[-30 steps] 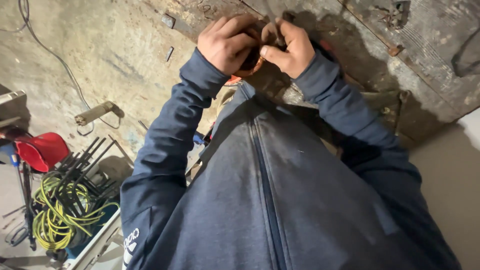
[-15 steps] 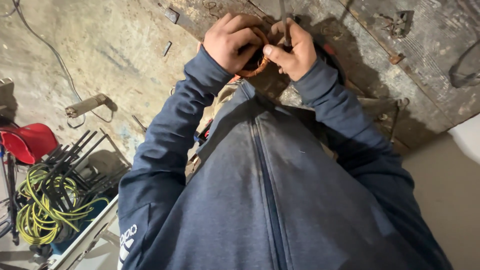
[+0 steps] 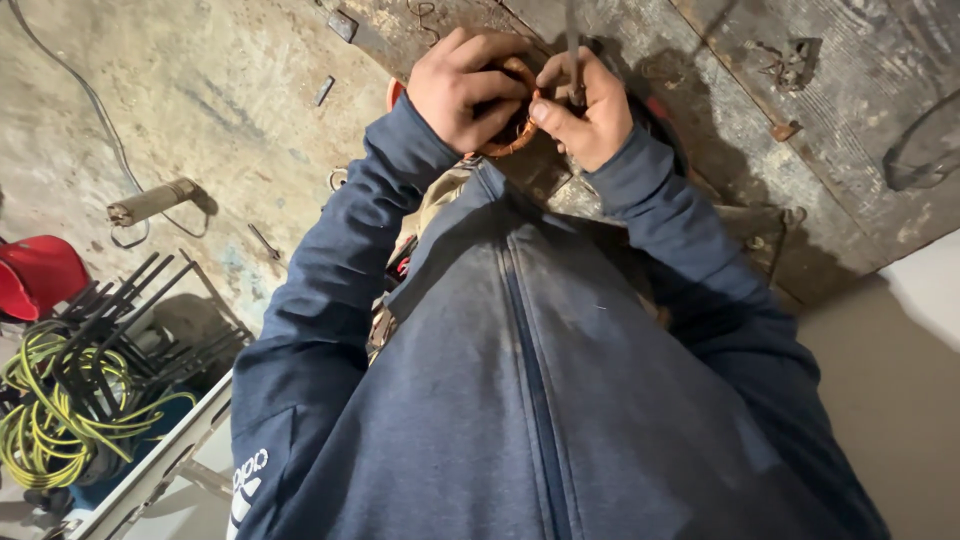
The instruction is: The person uses a knife and pliers to strip the insulation from a coil of copper wire. They repeatedly cut the wire and pull the insulation off, dropping the copper pieces into a red bucket.
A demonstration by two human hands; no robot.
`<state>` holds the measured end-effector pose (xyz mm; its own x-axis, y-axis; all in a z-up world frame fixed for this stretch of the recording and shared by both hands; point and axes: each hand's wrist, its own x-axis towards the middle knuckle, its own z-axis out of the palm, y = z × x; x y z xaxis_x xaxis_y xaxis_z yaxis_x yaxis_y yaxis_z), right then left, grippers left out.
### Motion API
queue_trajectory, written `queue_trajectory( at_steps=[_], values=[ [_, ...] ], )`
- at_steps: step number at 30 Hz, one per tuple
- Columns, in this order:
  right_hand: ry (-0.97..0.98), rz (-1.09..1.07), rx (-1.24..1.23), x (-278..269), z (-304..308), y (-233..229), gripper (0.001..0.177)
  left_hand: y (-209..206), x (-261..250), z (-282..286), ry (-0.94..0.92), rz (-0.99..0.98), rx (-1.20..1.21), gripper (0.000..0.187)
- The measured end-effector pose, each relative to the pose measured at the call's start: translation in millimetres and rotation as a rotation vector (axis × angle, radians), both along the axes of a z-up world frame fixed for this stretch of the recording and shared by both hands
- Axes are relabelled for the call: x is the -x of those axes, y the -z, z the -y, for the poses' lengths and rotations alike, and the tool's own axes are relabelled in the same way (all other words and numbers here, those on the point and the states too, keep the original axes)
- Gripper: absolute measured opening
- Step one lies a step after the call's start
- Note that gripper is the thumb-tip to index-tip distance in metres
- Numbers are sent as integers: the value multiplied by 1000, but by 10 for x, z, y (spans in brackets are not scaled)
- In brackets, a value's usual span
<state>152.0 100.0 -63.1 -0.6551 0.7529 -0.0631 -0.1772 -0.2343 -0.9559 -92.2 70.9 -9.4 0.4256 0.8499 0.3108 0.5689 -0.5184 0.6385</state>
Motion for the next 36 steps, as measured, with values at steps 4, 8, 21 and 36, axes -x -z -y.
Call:
queue_trajectory(
  at_steps=[4, 8, 21, 36],
  values=[
    [24, 60, -80, -36, 38, 125, 25, 92, 17, 20, -8, 17, 9, 23],
    [65, 164, -168, -36, 59, 113, 25, 135, 15, 37, -33, 29, 22, 23],
    [101, 130, 66, 24, 62, -100, 27, -94, 18, 198, -54, -322, -35, 43],
    [-71, 395, -441, -110, -347, -52, 20, 74, 9, 335, -53, -240, 115, 43]
  ],
)
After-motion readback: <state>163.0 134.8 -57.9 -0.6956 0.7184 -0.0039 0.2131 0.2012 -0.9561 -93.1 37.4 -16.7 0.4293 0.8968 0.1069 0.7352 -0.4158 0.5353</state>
